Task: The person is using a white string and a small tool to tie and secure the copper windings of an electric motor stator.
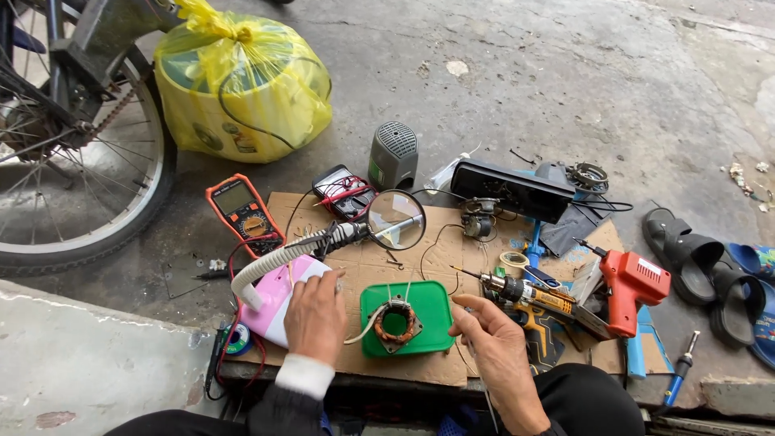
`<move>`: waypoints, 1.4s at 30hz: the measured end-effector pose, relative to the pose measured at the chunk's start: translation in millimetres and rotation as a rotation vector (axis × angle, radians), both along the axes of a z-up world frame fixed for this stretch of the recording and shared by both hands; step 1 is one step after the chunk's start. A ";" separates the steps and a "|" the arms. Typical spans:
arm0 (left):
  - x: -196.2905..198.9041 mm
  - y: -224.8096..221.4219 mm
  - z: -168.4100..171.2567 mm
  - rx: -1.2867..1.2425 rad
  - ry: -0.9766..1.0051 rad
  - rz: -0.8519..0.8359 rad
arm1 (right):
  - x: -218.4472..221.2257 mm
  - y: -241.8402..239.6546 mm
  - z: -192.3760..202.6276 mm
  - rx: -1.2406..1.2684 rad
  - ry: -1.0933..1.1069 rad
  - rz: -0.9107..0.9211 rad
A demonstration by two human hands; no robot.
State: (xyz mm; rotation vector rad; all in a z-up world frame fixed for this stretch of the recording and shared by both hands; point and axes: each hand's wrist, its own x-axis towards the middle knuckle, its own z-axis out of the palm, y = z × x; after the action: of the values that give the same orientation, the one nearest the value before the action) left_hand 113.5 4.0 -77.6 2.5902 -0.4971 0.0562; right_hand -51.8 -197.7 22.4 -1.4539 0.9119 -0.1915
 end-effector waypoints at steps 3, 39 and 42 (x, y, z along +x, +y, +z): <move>35.9 -21.7 -42.6 0.012 -0.052 0.010 | -2.1 -3.7 -9.5 0.015 -0.074 -0.082; -109.9 19.3 59.4 -1.314 1.201 0.491 | -45.0 58.5 -36.1 0.331 -0.060 -0.129; -116.1 13.0 52.5 -1.327 1.204 0.483 | -47.6 64.0 -42.7 0.334 -0.050 -0.119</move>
State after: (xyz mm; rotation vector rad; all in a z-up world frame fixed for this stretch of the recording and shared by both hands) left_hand -2.6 17.0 -25.1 1.0278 0.4961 -0.7017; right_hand -99.5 -133.7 -20.3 -1.0836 0.9412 -0.1546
